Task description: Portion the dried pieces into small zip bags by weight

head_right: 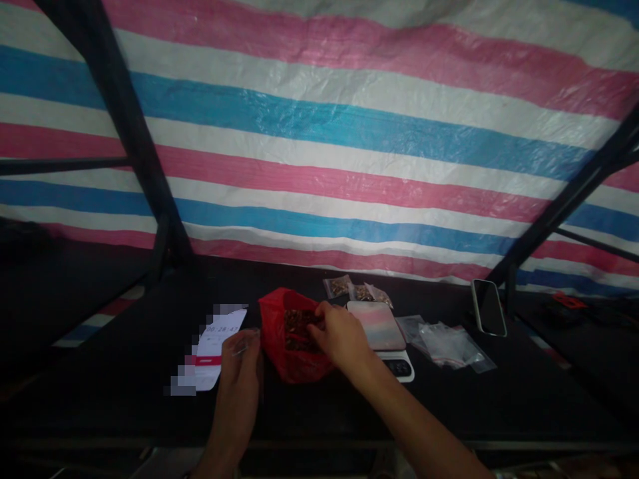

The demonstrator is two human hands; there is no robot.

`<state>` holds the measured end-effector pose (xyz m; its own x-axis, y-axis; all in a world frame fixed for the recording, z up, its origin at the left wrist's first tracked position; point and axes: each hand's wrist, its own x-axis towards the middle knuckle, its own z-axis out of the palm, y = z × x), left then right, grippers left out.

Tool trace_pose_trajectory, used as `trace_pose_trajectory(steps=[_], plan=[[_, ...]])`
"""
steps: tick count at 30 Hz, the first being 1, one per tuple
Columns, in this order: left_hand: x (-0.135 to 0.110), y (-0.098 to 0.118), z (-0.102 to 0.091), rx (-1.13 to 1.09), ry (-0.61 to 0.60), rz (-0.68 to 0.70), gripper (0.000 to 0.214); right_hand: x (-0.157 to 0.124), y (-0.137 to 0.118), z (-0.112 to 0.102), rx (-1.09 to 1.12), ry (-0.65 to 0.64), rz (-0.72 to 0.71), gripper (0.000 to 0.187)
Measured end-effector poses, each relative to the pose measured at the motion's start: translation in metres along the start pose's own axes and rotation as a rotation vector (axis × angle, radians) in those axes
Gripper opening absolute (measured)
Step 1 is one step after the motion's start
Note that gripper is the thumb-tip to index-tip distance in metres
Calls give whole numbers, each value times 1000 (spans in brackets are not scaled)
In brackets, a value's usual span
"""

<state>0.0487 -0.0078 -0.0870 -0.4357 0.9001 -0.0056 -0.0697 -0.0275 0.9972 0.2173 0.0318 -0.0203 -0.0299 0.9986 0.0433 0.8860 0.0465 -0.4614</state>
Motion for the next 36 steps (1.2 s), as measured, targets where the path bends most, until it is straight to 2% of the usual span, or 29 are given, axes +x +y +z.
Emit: trace_pose_trajectory(steps=[3,6,12,16,21,26,28,30,33,36], plan=[[-12,3,3,7,-116,-47,46,-7,2,8,81,0,34,12],[-16,7,7,9,-166,-91,48,-9,-2,20,131,44,86,9],[-7,9,8,-55,-131,-211,36,-6,-22,28,259,43,79,14],[-4,3,8,-110,-89,-197,36,0,-27,24,334,-11,106,15],[1,-1,8,-174,-28,-141,39,6,-13,25,415,-60,138,14],[1,7,7,-226,-61,-148,39,5,3,24,777,-159,187,12],[-1,10,7,-184,-60,-101,37,2,6,19,869,-173,183,13],[-3,11,7,-95,-59,24,34,0,7,12,904,-175,176,14],[-7,10,7,58,-75,234,31,-4,8,-1,894,-144,176,16],[-9,7,10,175,-113,340,29,-8,5,-17,874,-80,157,18]])
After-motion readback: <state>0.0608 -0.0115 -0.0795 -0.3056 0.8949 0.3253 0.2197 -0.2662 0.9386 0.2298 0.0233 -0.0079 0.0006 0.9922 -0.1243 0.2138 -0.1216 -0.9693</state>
